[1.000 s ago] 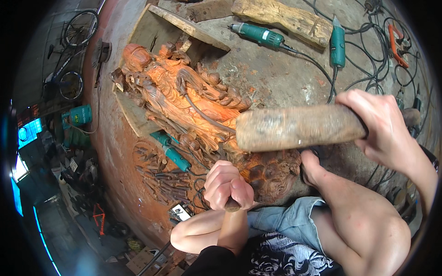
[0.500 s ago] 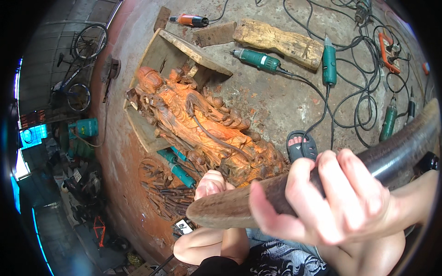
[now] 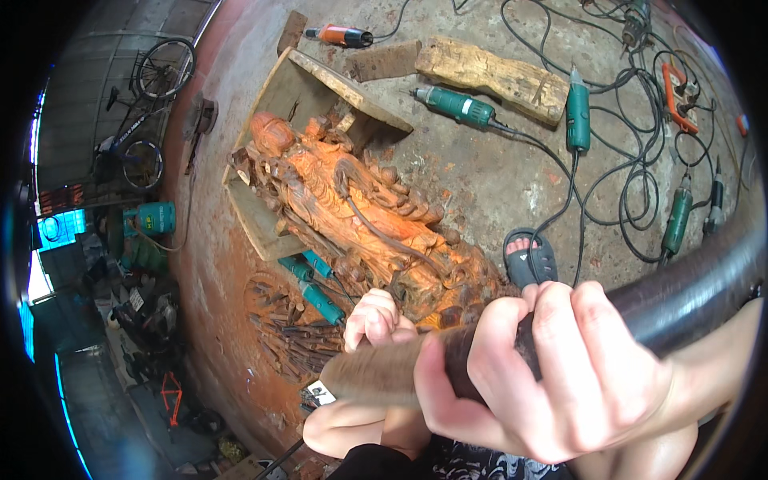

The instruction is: The person carves a large piece of wood using a chisel and mallet, then switches to a rotary tool to refine details. The person alternates between manual and power tools to shape the wood sculpture.

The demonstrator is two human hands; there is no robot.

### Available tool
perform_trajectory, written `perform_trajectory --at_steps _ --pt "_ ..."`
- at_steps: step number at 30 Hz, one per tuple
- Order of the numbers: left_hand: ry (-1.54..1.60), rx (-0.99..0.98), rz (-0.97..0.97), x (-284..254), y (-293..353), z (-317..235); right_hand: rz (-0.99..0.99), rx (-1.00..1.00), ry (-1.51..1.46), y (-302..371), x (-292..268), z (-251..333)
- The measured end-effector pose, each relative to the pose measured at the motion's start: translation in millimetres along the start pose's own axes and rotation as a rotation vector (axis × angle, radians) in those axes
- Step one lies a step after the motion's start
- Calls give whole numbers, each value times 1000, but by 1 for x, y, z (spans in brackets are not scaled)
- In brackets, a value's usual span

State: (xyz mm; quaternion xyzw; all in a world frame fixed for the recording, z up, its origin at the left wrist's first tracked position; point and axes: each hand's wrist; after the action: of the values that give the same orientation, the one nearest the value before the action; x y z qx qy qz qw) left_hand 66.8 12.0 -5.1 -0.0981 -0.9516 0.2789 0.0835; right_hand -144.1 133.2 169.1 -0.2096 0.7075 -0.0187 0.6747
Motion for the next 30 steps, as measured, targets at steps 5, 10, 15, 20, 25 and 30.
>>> perform_trajectory --at_steps 5,10,15,20,25,30 --pt "-236 16 154 -11 1 -12 104 17 -63 11 -1 9" --pt "-563 -76 372 -46 17 -33 218 124 -426 30 14 12" --pt "-320 -346 61 -56 14 -30 384 -8 -708 35 22 10" --pt "-435 -240 34 -41 29 -33 293 -52 -653 33 23 21" --pt "-412 -203 50 -45 30 -27 -10 -81 -551 39 39 30" --pt "-552 -176 129 -20 24 -33 -165 -153 -262 31 40 26"
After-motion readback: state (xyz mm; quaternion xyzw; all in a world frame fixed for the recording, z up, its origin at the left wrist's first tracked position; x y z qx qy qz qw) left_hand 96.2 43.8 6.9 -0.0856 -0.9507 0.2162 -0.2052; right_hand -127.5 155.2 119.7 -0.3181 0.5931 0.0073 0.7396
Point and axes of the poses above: each hand's wrist, its own y-axis away from the middle knuckle, its own x-axis out of the palm, z = x × y, and after that the axes turned 2 degrees about -y, right-handed
